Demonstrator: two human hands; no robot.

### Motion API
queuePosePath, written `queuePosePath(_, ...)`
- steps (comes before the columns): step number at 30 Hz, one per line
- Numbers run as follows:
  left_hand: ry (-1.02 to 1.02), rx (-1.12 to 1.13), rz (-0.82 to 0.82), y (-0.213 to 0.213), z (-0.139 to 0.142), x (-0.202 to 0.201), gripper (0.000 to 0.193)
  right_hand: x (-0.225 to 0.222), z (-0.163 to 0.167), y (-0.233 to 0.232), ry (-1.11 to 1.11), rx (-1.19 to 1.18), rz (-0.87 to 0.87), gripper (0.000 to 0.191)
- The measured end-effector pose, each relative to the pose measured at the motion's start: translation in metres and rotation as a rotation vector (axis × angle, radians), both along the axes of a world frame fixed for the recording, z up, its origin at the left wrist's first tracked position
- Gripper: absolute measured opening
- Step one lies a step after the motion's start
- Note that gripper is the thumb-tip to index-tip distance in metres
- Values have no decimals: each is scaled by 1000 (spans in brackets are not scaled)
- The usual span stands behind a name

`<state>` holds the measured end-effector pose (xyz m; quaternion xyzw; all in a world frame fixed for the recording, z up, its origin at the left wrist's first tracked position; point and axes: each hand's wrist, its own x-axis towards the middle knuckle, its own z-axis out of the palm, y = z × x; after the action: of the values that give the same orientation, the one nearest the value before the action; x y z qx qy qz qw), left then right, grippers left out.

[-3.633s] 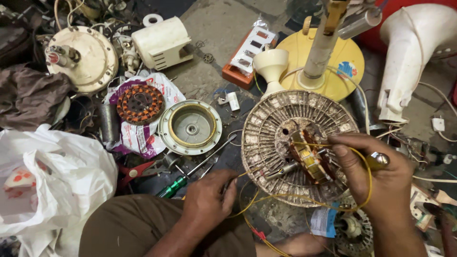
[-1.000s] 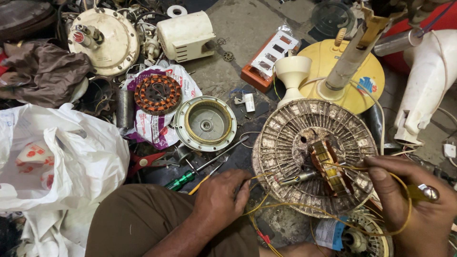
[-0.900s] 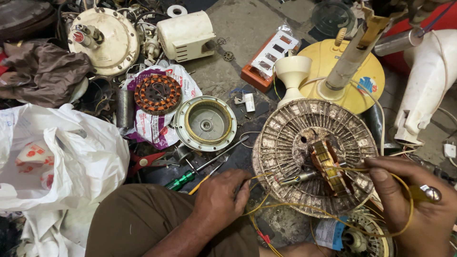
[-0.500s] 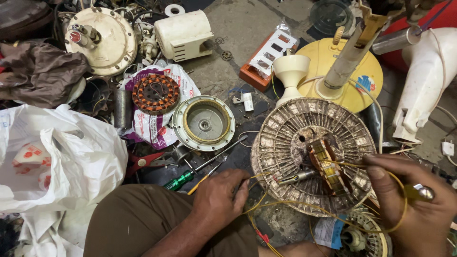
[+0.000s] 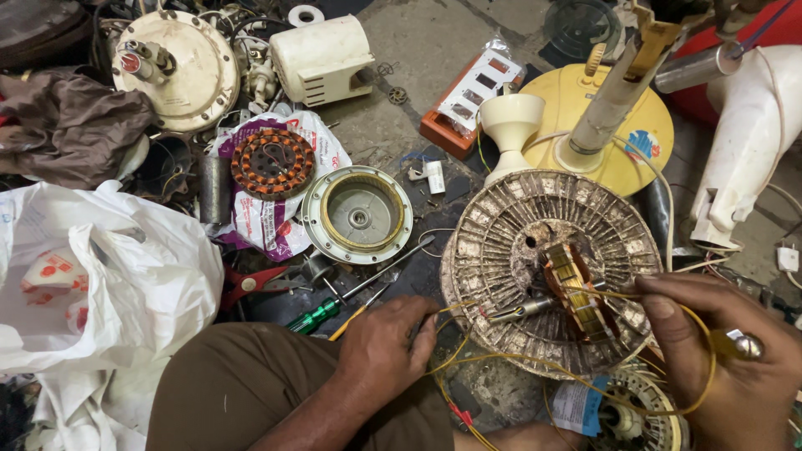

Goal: The person sits on the floor of a cluttered repair workshop rewinding and reassembling a ceiling fan motor. They wind copper wire around the rotor, strip and route the wire leads, use a screwdriver on the motor, and press and fit the copper rotor into the fan stator housing.

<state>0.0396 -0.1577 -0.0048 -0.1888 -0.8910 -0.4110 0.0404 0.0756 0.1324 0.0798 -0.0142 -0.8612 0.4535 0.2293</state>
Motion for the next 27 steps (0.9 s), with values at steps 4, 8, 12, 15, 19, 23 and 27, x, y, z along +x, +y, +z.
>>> queuePosePath(4, 5, 17, -10, -1, 1, 0, 15, 0, 4, -2, 1, 157, -14, 12)
queuePosePath(8, -6, 30, -15, 0, 1, 0, 14, -1, 8, -2, -37, 249, 10, 12)
queuePosePath(12, -9, 28, -8, 0, 1, 1, 14, 0, 8, -2, -22, 235, 3, 12)
queuePosePath(15, -8, 28, -4, 0, 0, 1, 14, 1, 7, -1, -28, 219, 0, 12)
queuePosePath(19, -8, 27, -7, 0, -1, 1, 14, 1, 5, 1, -25, 193, -1, 10)
queuePosePath(23, 23, 40, -10, 0, -3, 1, 14, 1, 3, 2, -19, 189, -2, 9)
queuePosePath(27, 10, 20, -15, 0, -3, 1, 13, 2, 0, 4, -34, 163, -12, 13)
